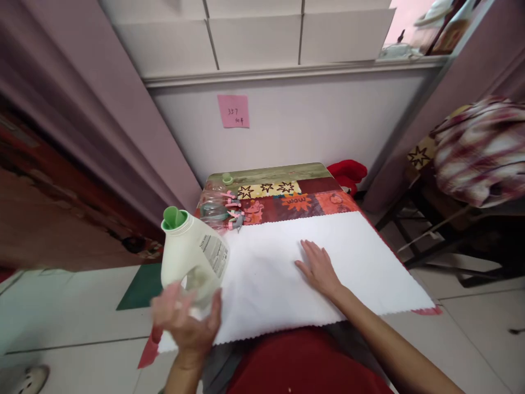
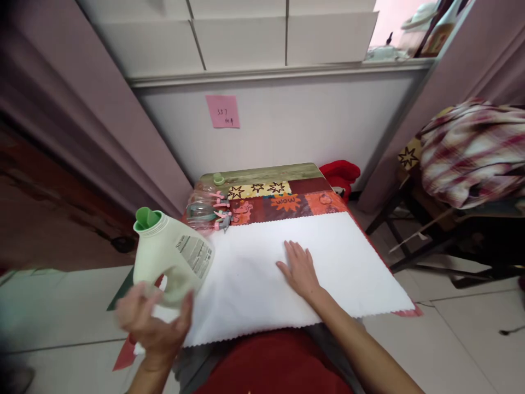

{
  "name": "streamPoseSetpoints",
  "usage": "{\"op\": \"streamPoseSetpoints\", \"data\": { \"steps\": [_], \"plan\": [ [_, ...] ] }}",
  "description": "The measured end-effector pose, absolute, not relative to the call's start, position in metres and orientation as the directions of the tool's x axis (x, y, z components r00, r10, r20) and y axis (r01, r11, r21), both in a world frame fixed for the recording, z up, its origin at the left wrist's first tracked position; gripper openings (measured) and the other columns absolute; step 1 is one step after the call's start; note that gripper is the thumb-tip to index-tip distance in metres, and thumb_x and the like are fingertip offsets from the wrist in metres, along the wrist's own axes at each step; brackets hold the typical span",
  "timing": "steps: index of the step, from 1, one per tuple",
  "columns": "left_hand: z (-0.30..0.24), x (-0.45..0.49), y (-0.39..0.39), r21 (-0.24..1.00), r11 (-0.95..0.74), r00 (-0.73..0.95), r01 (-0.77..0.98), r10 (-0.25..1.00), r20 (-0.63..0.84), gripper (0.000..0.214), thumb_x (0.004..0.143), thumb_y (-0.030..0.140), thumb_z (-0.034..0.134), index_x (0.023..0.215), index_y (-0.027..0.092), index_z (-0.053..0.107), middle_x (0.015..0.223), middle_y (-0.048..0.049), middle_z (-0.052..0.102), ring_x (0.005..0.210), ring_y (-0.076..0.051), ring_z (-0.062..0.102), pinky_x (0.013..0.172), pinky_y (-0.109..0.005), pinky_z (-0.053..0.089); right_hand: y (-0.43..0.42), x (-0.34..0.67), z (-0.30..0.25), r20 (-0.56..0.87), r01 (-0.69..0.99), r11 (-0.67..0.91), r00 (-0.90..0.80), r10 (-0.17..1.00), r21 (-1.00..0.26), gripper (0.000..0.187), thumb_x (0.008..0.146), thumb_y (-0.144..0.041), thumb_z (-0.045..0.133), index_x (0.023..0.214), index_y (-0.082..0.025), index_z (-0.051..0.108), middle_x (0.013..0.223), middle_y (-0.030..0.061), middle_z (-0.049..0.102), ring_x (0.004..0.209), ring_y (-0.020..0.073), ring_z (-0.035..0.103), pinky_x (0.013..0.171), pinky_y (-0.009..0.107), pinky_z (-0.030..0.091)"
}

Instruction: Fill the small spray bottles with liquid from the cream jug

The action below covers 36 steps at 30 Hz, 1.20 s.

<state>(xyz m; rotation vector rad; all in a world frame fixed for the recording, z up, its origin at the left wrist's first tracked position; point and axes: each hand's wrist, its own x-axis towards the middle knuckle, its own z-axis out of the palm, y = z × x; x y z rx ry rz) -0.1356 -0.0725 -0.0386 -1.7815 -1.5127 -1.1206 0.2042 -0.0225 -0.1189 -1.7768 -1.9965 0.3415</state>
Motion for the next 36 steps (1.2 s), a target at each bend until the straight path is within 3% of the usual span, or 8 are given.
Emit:
{"op": "streamPoseSetpoints", "data": {
  "steps": [3,6,12,15,23,27,31,36],
  "plan": [
    [-0.062,-0.102,-0.075,0.138,-0.494,0.325,0.858,0.731,0.601,0.071,0.095,0.029,0.058,0.156,0.029,0.023,0.151,-0.0161,0.049,0.144,-0.033,0.043,0.117,-0.058,0.034,0.003,0.199,-0.119,0.075,0.904,0.125,-0.103,0.992,-0.409,0.071,0.103,-0.061,0.031,0.162,-0.021,0.025,0.167,0.0134,0.031,0.156,0.0318,0.025,0.124,0.058,0.018],
    [-0.095,-0.088,-0.063,0.257,-0.408,0.278,0.876,0.862,0.423,0.079,0.1,0.04,0.048,0.163,0.019,0.003,0.164,-0.0219,0.032,0.153,-0.034,0.028,0.119,-0.056,0.033,0.028,0.226,-0.118,0.018,0.944,0.034,-0.03,0.999,-0.329,0.074,0.102,-0.062,0.029,0.163,-0.02,0.02,0.17,0.0126,0.023,0.157,0.0322,0.018,0.124,0.058,0.013],
    [-0.147,-0.103,-0.052,0.116,-0.305,0.257,0.945,0.915,0.313,0.095,0.097,0.059,0.046,0.163,0.012,-0.003,0.164,-0.0276,0.028,0.152,-0.038,0.028,0.119,-0.06,0.03,0.042,0.345,-0.139,-0.031,0.95,-0.268,0.267,0.963,-0.162,0.082,0.099,-0.07,0.025,0.163,-0.018,0.022,0.17,0.0146,0.018,0.157,0.0343,0.014,0.124,0.06,0.008],
    [-0.153,-0.105,-0.054,0.046,-0.297,0.27,0.954,0.914,0.304,0.098,0.095,0.062,0.046,0.163,0.009,-0.001,0.163,-0.0276,0.029,0.152,-0.036,0.028,0.12,-0.058,0.03,0.039,0.378,-0.152,-0.035,0.949,-0.279,0.277,0.96,-0.146,0.086,0.097,-0.074,0.025,0.163,-0.02,0.022,0.171,0.0129,0.019,0.157,0.0336,0.014,0.124,0.061,0.009],
    [-0.154,-0.107,-0.052,0.072,-0.275,0.248,0.959,0.934,0.256,0.093,0.095,0.06,0.047,0.163,0.011,0.01,0.162,-0.0261,0.033,0.152,-0.037,0.028,0.119,-0.059,0.031,0.034,0.378,-0.165,0.177,0.944,-0.227,0.272,0.946,-0.239,0.086,0.098,-0.07,0.022,0.163,-0.014,0.013,0.17,0.016,0.021,0.157,0.0319,0.017,0.125,0.056,0.012],
    [-0.136,-0.088,-0.04,0.112,-0.294,0.251,0.949,0.922,0.294,0.084,0.098,0.055,0.046,0.163,0.013,0.013,0.164,-0.0231,0.031,0.154,-0.034,0.024,0.12,-0.058,0.03,0.032,0.367,-0.148,0.318,0.935,-0.178,0.277,0.907,-0.307,0.081,0.101,-0.064,0.022,0.161,-0.01,0.018,0.167,0.0198,0.027,0.155,0.0329,0.021,0.125,0.056,0.011],
    [-0.111,-0.048,-0.013,0.16,-0.361,0.299,0.919,0.901,0.315,0.071,0.103,0.044,0.04,0.164,0.017,0.015,0.167,-0.0175,0.027,0.157,-0.029,0.017,0.123,-0.055,0.026,0.028,0.314,-0.122,0.376,0.945,0.019,0.111,0.92,-0.326,0.079,0.102,-0.061,0.025,0.163,-0.011,0.016,0.165,0.0182,0.032,0.156,0.0315,0.023,0.126,0.056,0.012],
    [-0.121,-0.013,0.013,0.139,-0.323,0.287,0.936,0.929,0.232,0.072,0.1,0.053,0.043,0.16,0.016,0.03,0.166,-0.0183,0.028,0.155,-0.034,0.022,0.121,-0.061,0.024,0.014,0.236,-0.124,0.238,0.924,0.255,-0.189,0.953,-0.285,0.08,0.099,-0.067,0.036,0.163,-0.022,0.022,0.169,0.0116,0.024,0.157,0.0341,0.02,0.125,0.059,0.013]
  ]
}}
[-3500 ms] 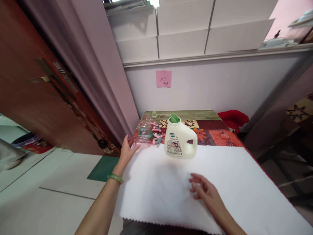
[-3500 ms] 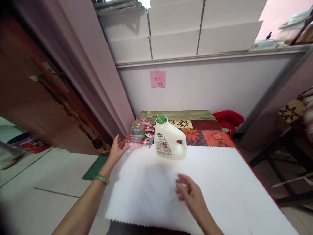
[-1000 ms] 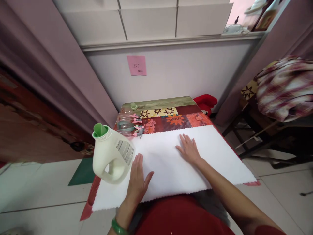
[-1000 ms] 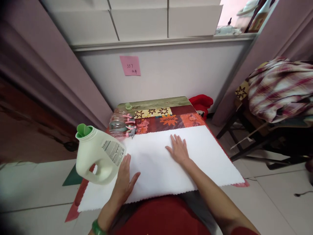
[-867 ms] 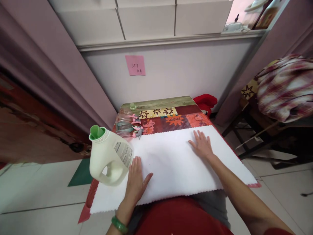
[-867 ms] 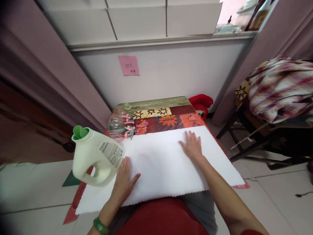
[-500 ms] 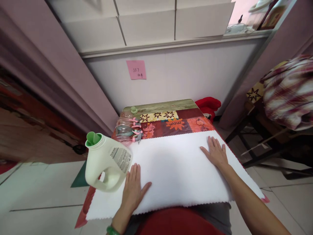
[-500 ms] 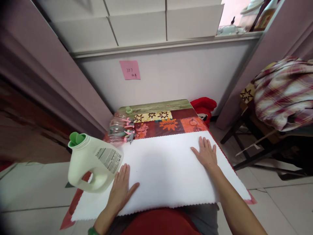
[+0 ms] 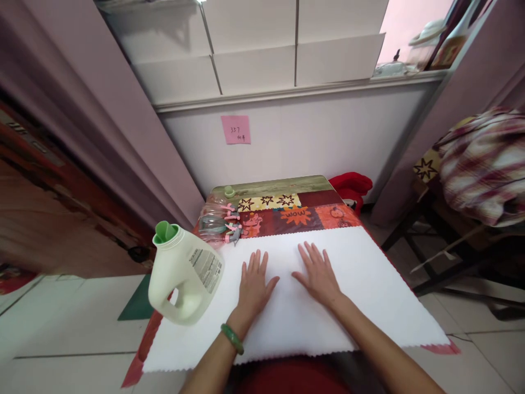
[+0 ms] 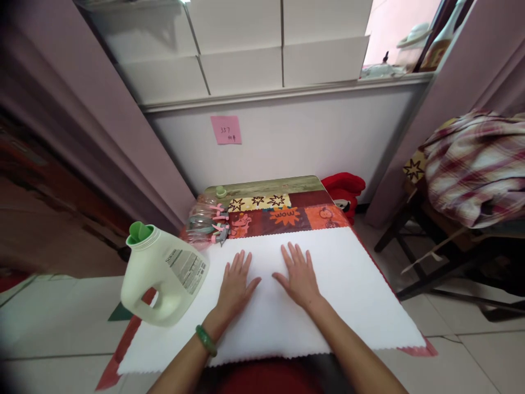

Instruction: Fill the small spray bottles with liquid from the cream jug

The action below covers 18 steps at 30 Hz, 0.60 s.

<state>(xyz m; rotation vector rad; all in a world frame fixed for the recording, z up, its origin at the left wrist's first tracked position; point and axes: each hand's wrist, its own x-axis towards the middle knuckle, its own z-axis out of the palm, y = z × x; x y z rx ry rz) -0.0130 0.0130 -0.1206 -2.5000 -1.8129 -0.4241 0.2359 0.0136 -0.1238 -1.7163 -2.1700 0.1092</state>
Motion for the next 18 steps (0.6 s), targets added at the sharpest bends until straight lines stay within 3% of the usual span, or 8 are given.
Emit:
{"op": "streamPoseSetpoints", "data": {
  "steps": [5,14,18],
  "plan": [
    [-0.144,-0.014,0.014,0.092,-0.33,0.304,0.94,0.928,0.218,0.071,0.099,0.059,0.041,0.158,0.02,0.036,0.165,-0.0174,0.032,0.153,-0.036,0.029,0.12,-0.064,0.022,0.008,0.22,-0.146,0.085,0.926,0.259,-0.245,0.966,-0.275,0.085,0.095,-0.076,0.031,0.161,-0.022,0.03,0.168,0.0121,0.025,0.157,0.0346,0.021,0.125,0.061,0.011],
    [-0.147,-0.015,0.013,0.096,-0.338,0.304,0.936,0.917,0.257,0.072,0.099,0.061,0.037,0.158,0.02,0.037,0.165,-0.0169,0.032,0.153,-0.036,0.028,0.12,-0.064,0.021,0.008,0.223,-0.146,0.069,0.931,0.247,-0.237,0.969,-0.269,0.086,0.095,-0.079,0.028,0.162,-0.024,0.028,0.169,0.0107,0.024,0.157,0.0328,0.019,0.125,0.059,0.01],
    [-0.145,-0.014,0.013,0.173,-0.328,0.29,0.929,0.933,0.213,0.073,0.099,0.062,0.037,0.157,0.018,0.039,0.165,-0.0179,0.031,0.153,-0.037,0.026,0.12,-0.065,0.017,0.008,0.223,-0.144,0.039,0.932,0.238,-0.236,0.971,-0.273,0.085,0.096,-0.077,0.027,0.162,-0.023,0.028,0.169,0.0108,0.022,0.158,0.0325,0.017,0.126,0.058,0.008]
  ]
}}
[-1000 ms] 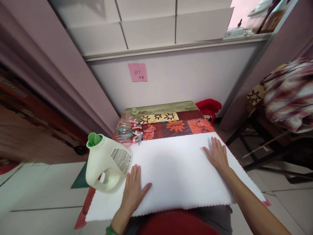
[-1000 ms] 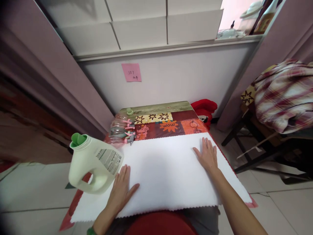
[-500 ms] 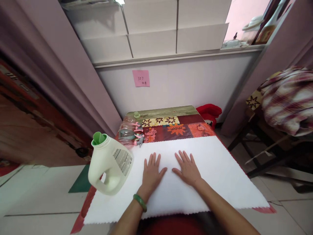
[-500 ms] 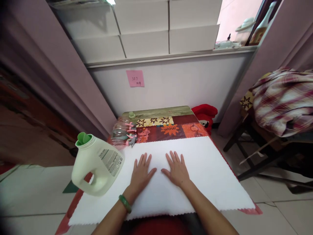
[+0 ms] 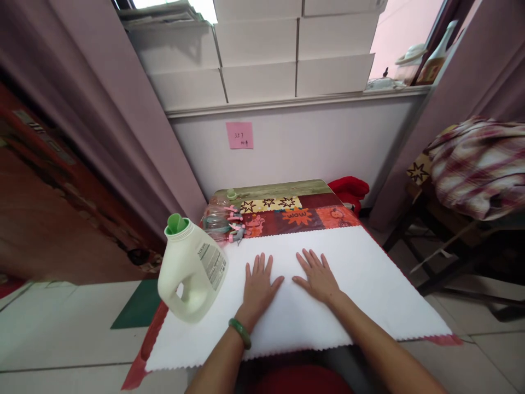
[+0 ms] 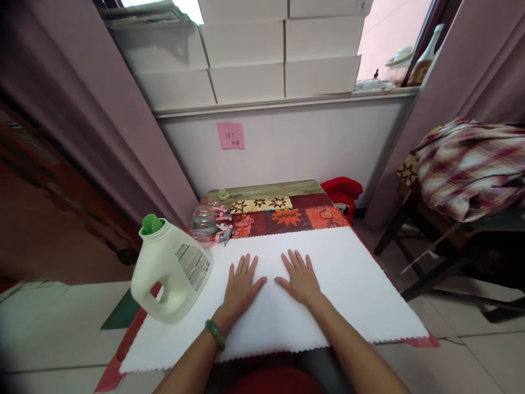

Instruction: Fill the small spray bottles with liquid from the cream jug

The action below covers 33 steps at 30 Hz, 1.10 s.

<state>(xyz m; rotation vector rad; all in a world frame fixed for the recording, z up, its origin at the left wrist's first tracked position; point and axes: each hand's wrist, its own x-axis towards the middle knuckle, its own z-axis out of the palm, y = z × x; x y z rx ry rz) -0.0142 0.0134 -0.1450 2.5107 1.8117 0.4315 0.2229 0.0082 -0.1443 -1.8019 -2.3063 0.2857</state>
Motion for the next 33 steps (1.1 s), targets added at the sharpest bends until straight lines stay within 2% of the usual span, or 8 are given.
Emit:
{"op": "streamPoseSetpoints", "data": {
  "steps": [3,8,12,18,24,28,31,33],
  "plan": [
    [-0.143,-0.018,0.016,0.249,-0.317,0.276,0.915,0.943,0.185,0.072,0.1,0.061,0.037,0.155,0.015,0.042,0.163,-0.018,0.035,0.153,-0.036,0.028,0.121,-0.064,0.018,0.008,0.227,-0.143,0.03,0.92,0.231,-0.234,0.972,-0.317,0.082,0.099,-0.072,0.027,0.162,-0.021,0.025,0.169,0.0113,0.024,0.158,0.0315,0.017,0.126,0.058,0.008],
    [-0.136,-0.025,0.021,0.29,-0.282,0.228,0.914,0.952,0.206,0.061,0.105,0.046,0.031,0.15,0.009,0.046,0.156,-0.0186,0.047,0.149,-0.03,0.038,0.119,-0.054,0.032,0.008,0.231,-0.129,0.071,0.864,0.178,-0.164,0.984,-0.471,0.078,0.103,-0.063,0.022,0.163,-0.014,0.022,0.166,0.0141,0.031,0.156,0.0279,0.024,0.127,0.054,0.014],
    [-0.129,-0.017,0.015,0.292,-0.316,0.245,0.903,0.935,0.255,0.056,0.105,0.032,0.029,0.155,0.011,0.038,0.164,-0.0145,0.036,0.155,-0.024,0.026,0.124,-0.048,0.021,0.002,0.211,-0.117,0.187,0.867,0.271,-0.209,0.96,-0.418,0.07,0.105,-0.056,0.024,0.163,-0.018,0.02,0.167,0.0111,0.029,0.157,0.0265,0.023,0.127,0.054,0.012],
    [-0.136,-0.003,-0.003,0.311,-0.331,0.268,0.891,0.936,0.228,0.059,0.099,0.04,0.046,0.154,0.017,0.044,0.162,-0.0166,0.038,0.153,-0.033,0.029,0.123,-0.062,0.015,-0.01,0.177,-0.134,0.048,0.903,0.315,-0.316,0.948,-0.291,0.069,0.103,-0.059,0.033,0.161,-0.02,0.029,0.168,0.011,0.025,0.157,0.0306,0.02,0.126,0.058,0.011],
    [-0.131,-0.006,0.005,0.453,-0.294,0.218,0.842,0.952,0.213,0.052,0.099,0.041,0.046,0.141,0.014,0.058,0.153,-0.0214,0.05,0.147,-0.037,0.04,0.119,-0.064,0.023,-0.006,0.18,-0.129,0.037,0.854,0.28,-0.294,0.955,-0.439,0.069,0.102,-0.058,0.038,0.158,-0.016,0.037,0.166,0.0144,0.032,0.155,0.0333,0.025,0.125,0.059,0.012],
    [-0.102,-0.003,0.023,0.604,-0.282,0.146,0.746,0.953,0.266,0.047,0.098,0.045,0.046,0.124,0.012,0.066,0.137,-0.0223,0.064,0.134,-0.035,0.054,0.113,-0.054,0.036,0.007,0.185,-0.097,0.147,0.637,0.199,-0.135,0.98,-0.745,0.064,0.101,-0.061,0.034,0.137,-0.016,0.062,0.143,0.0167,0.062,0.136,0.0318,0.054,0.118,0.052,0.035],
    [-0.076,0.003,0.035,0.716,-0.289,0.08,0.635,0.947,0.312,0.043,0.099,0.051,0.042,0.099,0.018,0.069,0.107,-0.0136,0.073,0.107,-0.027,0.066,0.097,-0.042,0.048,0.021,0.182,-0.07,0.108,0.26,0.101,0.016,0.994,-0.96,0.066,0.098,-0.07,0.033,0.105,-0.018,0.073,0.105,0.0134,0.077,0.1,0.0266,0.072,0.094,0.042,0.055],
    [-0.066,0.011,0.042,0.788,-0.274,0.024,0.551,0.949,0.313,0.047,0.1,0.055,0.037,0.083,0.021,0.065,0.084,-0.0081,0.071,0.084,-0.022,0.067,0.081,-0.036,0.052,0.029,0.178,-0.059,0.022,0.016,0.021,0.089,0.996,-1.0,0.069,0.094,-0.076,0.034,0.088,-0.018,0.07,0.082,0.0099,0.074,0.075,0.022,0.072,0.073,0.034,0.058]
  ]
}}
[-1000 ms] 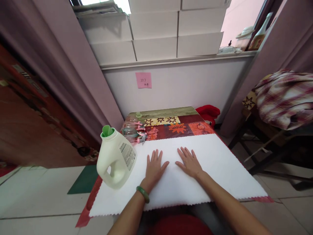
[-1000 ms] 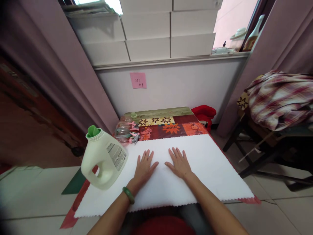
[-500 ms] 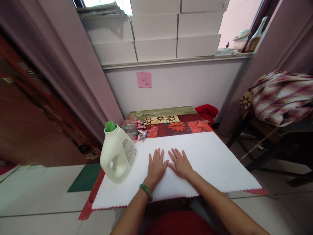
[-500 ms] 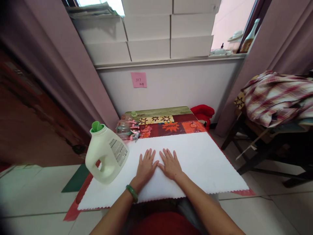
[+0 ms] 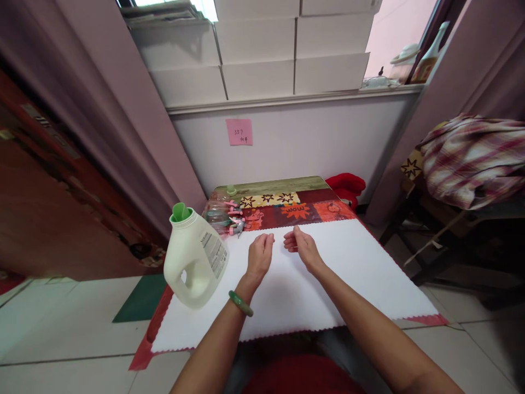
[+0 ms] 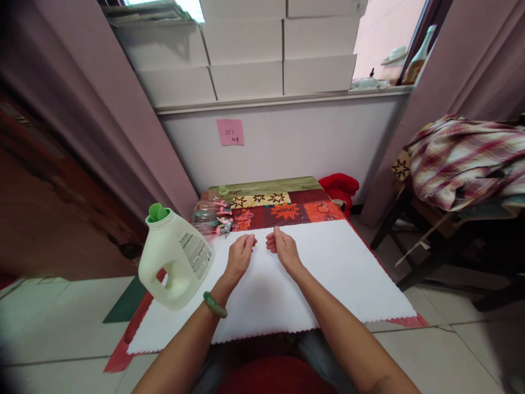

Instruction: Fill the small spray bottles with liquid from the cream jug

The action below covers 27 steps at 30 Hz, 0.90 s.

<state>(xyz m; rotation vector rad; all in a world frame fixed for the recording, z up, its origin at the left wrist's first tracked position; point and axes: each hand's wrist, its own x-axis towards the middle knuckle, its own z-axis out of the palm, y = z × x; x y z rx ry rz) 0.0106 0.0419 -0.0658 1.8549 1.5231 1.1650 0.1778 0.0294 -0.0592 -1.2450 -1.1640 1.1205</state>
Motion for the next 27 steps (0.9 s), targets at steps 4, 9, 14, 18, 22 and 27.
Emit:
{"op": "streamPoseSetpoints", "data": {
  "steps": [4,9,14,18,22,27],
  "plan": [
    [-0.074,0.027,0.053,0.9,-0.213,-0.067,0.379,0.964,0.257,0.055,0.1,0.058,0.026,0.072,0.022,0.056,0.058,-0.001,0.055,0.055,-0.016,0.057,0.056,-0.029,0.046,0.045,0.168,-0.066,-0.043,-0.096,-0.029,0.145,0.989,-0.995,0.071,0.091,-0.08,0.031,0.07,-0.019,0.062,0.06,0.0039,0.062,0.049,0.015,0.058,0.047,0.026,0.045],
    [-0.114,0.036,0.057,0.955,-0.14,-0.153,0.261,0.971,0.184,0.05,0.098,0.057,0.029,0.069,0.023,0.05,0.054,0.0018,0.05,0.045,-0.014,0.048,0.048,-0.028,0.041,0.049,0.164,-0.108,0.131,0.341,0.103,0.06,0.99,-0.934,0.06,0.097,-0.065,0.031,0.069,-0.021,0.06,0.061,0.0027,0.063,0.053,0.0158,0.056,0.054,0.027,0.043],
    [-0.137,0.033,0.051,0.95,-0.165,-0.103,0.266,0.975,0.198,0.032,0.089,0.048,0.054,0.069,0.022,0.054,0.061,0.0018,0.056,0.056,-0.014,0.054,0.059,-0.028,0.045,0.042,0.165,-0.13,0.22,0.501,0.181,0.021,0.975,-0.846,0.032,0.091,-0.046,0.052,0.07,-0.023,0.061,0.065,-0.0001,0.063,0.06,0.0161,0.051,0.062,0.028,0.036],
    [-0.14,0.032,0.05,0.943,-0.176,-0.068,0.283,0.977,0.203,0.029,0.089,0.044,0.056,0.07,0.022,0.056,0.063,0.0019,0.057,0.06,-0.015,0.054,0.062,-0.028,0.044,0.04,0.164,-0.131,0.235,0.549,0.196,0.002,0.972,-0.813,0.03,0.094,-0.04,0.048,0.073,-0.024,0.062,0.068,-0.0001,0.064,0.06,0.0158,0.051,0.063,0.028,0.035],
    [-0.14,0.031,0.052,0.943,-0.169,-0.053,0.286,0.98,0.191,0.03,0.089,0.046,0.055,0.072,0.022,0.057,0.064,0.0018,0.057,0.061,-0.015,0.053,0.062,-0.028,0.043,0.041,0.164,-0.129,0.225,0.605,0.184,-0.008,0.974,-0.775,0.033,0.096,-0.042,0.044,0.074,-0.024,0.061,0.069,0.0006,0.065,0.061,0.0165,0.053,0.062,0.028,0.035],
    [-0.138,0.031,0.051,0.954,-0.138,-0.045,0.265,0.987,0.155,0.031,0.088,0.047,0.055,0.071,0.022,0.056,0.062,0.002,0.056,0.06,-0.015,0.053,0.062,-0.029,0.045,0.041,0.164,-0.13,0.208,0.605,0.178,-0.021,0.978,-0.776,0.036,0.097,-0.045,0.041,0.075,-0.025,0.062,0.07,0.0012,0.066,0.063,0.0184,0.055,0.063,0.029,0.038]
  ]
}}
